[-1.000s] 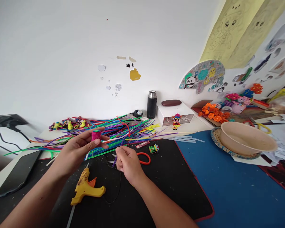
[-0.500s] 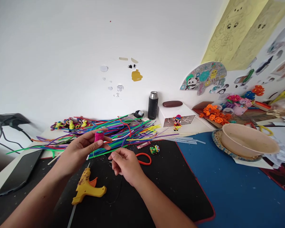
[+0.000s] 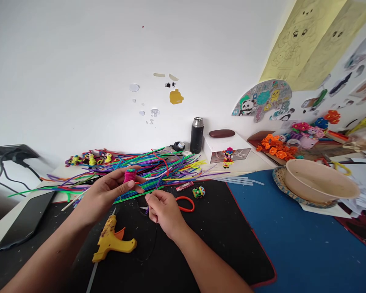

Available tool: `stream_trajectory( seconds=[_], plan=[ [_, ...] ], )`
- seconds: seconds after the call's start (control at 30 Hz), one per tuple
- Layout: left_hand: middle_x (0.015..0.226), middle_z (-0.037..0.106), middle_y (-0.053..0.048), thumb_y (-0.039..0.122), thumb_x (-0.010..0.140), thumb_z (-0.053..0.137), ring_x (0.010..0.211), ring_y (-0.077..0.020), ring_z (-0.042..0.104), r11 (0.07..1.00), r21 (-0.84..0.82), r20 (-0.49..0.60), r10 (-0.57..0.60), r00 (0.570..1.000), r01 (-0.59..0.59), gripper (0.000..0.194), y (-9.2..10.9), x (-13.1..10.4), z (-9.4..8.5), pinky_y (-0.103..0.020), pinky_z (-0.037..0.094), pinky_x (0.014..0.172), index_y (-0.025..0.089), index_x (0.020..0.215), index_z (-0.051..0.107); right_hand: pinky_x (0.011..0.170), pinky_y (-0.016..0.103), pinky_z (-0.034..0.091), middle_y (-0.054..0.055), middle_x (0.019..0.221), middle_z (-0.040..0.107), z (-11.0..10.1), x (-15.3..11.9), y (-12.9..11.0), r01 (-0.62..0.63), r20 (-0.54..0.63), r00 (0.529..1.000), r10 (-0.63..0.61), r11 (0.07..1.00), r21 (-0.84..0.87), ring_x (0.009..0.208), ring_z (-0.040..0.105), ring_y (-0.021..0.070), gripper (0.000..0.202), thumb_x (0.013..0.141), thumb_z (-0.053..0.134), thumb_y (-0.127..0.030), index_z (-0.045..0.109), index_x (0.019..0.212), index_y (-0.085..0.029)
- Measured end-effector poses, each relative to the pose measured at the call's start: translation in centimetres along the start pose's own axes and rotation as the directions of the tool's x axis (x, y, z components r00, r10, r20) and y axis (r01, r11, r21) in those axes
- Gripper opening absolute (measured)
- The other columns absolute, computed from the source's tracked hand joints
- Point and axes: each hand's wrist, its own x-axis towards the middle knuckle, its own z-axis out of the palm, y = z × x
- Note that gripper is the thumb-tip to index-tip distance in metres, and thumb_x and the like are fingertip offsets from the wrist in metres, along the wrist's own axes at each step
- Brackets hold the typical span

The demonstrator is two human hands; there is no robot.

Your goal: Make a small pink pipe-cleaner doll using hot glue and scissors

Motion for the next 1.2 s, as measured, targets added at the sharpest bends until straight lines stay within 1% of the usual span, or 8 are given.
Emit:
stream_trajectory(
  seconds=[0.23, 0.43, 0.57, 0.67, 0.73, 0.97, 1.07, 1.2],
  plan=[
    [0.112, 0.083, -0.012, 0.05, 0.078, 0.089, 0.094, -0.0316, 0.08, 1.0, -0.012, 0.017, -0.024, 1.0, 0.025, 0.051, -0.1, -0.1, -0.1, -0.045, 0.061, 0.091, 0.019, 0.114, 0.071, 0.043, 0.025, 0.021, -0.008, 0.047, 0.041, -0.4, 0.3, 0.8, 0.059, 0.018, 0.998, -0.058, 0.991, -0.12, 0.039, 0.034, 0.0067, 0.053, 0.092, 0.07, -0.051, 0.043, 0.058, -0.023],
    [0.11, 0.083, -0.012, 0.05, 0.078, 0.089, 0.092, -0.0304, 0.079, 1.0, -0.018, 0.029, -0.02, 0.999, 0.02, 0.049, -0.1, -0.1, -0.2, -0.044, 0.061, 0.089, 0.019, 0.112, 0.07, 0.045, 0.024, 0.031, -0.007, 0.049, 0.046, -0.5, 0.2, 1.3, 0.041, 0.048, 0.998, -0.03, 0.97, -0.24, 0.041, 0.04, 0.0086, 0.05, 0.094, 0.069, -0.059, 0.055, 0.065, -0.021],
    [0.11, 0.083, -0.011, 0.049, 0.079, 0.089, 0.09, -0.0283, 0.078, 1.0, -0.022, 0.036, -0.018, 0.999, 0.019, 0.047, -0.1, 0.0, -0.2, -0.042, 0.061, 0.087, 0.019, 0.111, 0.07, 0.051, 0.026, 0.044, -0.002, 0.063, 0.059, -0.6, 0.3, 1.8, 0.033, 0.118, 0.993, 0.002, 0.956, -0.291, 0.05, 0.054, 0.0117, 0.041, 0.094, 0.071, -0.055, 0.065, 0.077, -0.019],
    [0.109, 0.083, -0.011, 0.049, 0.079, 0.089, 0.09, -0.0279, 0.078, 1.0, -0.022, 0.038, -0.016, 0.999, 0.017, 0.046, -0.1, 0.0, -0.2, -0.042, 0.062, 0.087, 0.019, 0.11, 0.07, 0.057, 0.027, 0.05, 0.0, 0.084, 0.065, -0.5, 0.3, 2.2, 0.068, 0.141, 0.99, -0.026, 0.952, -0.298, 0.057, 0.062, 0.0127, 0.025, 0.09, 0.076, -0.041, 0.072, 0.101, -0.019],
    [0.109, 0.083, -0.011, 0.049, 0.079, 0.089, 0.091, -0.0285, 0.078, 1.0, -0.019, 0.036, -0.017, 0.999, 0.018, 0.046, -0.1, 0.0, -0.2, -0.043, 0.062, 0.088, 0.019, 0.11, 0.07, 0.058, 0.028, 0.051, 0.0, 0.092, 0.064, -0.5, 0.3, 2.3, 0.073, 0.133, 0.991, -0.033, 0.95, -0.304, 0.061, 0.064, 0.0128, 0.027, 0.087, 0.078, -0.034, 0.072, 0.11, -0.021],
    [0.113, 0.083, -0.011, 0.048, 0.079, 0.089, 0.093, -0.0298, 0.079, 1.0, -0.022, 0.038, -0.018, 0.999, 0.018, 0.051, -0.3, 0.0, -0.3, -0.044, 0.061, 0.09, 0.019, 0.116, 0.071, 0.052, 0.023, 0.041, -0.005, 0.077, 0.056, -0.4, 0.1, 1.3, 0.096, 0.044, 0.995, -0.087, 0.95, -0.296, 0.059, 0.05, 0.0107, 0.029, 0.084, 0.083, -0.037, 0.06, 0.09, -0.022],
    [0.114, 0.082, -0.011, 0.048, 0.079, 0.089, 0.092, -0.0291, 0.079, 1.0, -0.023, 0.038, -0.019, 0.999, 0.02, 0.052, -0.5, -0.1, -0.3, -0.044, 0.061, 0.091, 0.02, 0.12, 0.071, 0.046, 0.022, 0.033, -0.008, 0.066, 0.053, -0.2, 0.0, 1.1, 0.06, 0.063, 0.997, -0.044, 0.956, -0.287, 0.048, 0.045, 0.0084, 0.033, 0.088, 0.08, -0.043, 0.055, 0.084, -0.022],
    [0.111, 0.083, -0.012, 0.05, 0.081, 0.088, 0.092, -0.0298, 0.078, 1.0, -0.019, 0.035, -0.023, 0.999, 0.024, 0.054, -0.6, -0.1, -0.2, -0.046, 0.061, 0.092, 0.02, 0.123, 0.071, 0.042, 0.022, 0.032, -0.01, 0.053, 0.051, -0.2, -0.1, 1.2, 0.014, 0.108, 0.994, 0.014, 0.967, -0.254, 0.04, 0.044, 0.009, 0.037, 0.09, 0.077, -0.051, 0.055, 0.083, -0.023]
  ],
)
